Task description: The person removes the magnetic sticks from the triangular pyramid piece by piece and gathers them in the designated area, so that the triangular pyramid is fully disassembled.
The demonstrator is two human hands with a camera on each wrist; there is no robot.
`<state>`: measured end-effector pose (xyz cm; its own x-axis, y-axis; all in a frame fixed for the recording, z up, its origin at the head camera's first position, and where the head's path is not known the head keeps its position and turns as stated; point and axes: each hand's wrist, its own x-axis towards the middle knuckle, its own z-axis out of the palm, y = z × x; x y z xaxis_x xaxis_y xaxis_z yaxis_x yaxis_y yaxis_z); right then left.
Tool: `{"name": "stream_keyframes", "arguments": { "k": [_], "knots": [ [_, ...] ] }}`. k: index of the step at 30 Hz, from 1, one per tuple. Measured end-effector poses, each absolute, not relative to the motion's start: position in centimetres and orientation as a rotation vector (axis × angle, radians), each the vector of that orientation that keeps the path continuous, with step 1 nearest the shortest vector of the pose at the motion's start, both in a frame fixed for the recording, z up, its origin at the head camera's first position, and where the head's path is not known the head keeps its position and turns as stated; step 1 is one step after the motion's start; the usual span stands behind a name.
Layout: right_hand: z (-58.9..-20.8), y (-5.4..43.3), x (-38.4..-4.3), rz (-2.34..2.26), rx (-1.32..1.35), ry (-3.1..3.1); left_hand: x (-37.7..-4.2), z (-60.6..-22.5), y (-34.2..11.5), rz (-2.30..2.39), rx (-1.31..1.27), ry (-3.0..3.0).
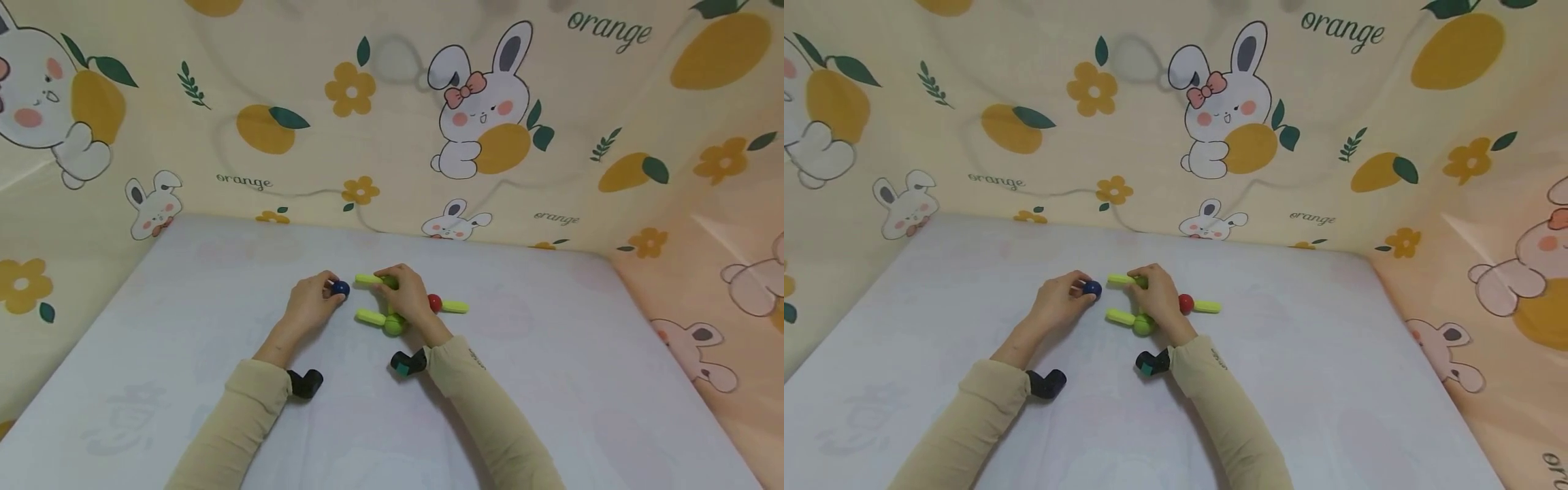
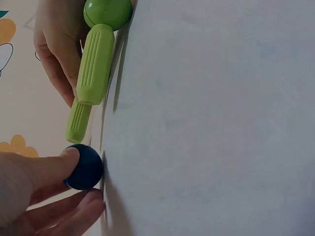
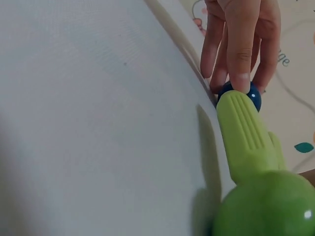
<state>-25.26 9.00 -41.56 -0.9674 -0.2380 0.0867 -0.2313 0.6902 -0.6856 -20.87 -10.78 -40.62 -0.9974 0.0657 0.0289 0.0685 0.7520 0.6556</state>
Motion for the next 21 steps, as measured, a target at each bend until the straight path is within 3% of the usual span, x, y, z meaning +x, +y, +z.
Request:
{"name": "stream_keyframes", "arguments": {
  "k": [21],
  "knots": [
    [-41.6, 10.8, -23.9, -1.300, -0.573, 2.921, -22.7, -40.4, -12.0, -1.051, 0.040, -2.896]
  ]
}}
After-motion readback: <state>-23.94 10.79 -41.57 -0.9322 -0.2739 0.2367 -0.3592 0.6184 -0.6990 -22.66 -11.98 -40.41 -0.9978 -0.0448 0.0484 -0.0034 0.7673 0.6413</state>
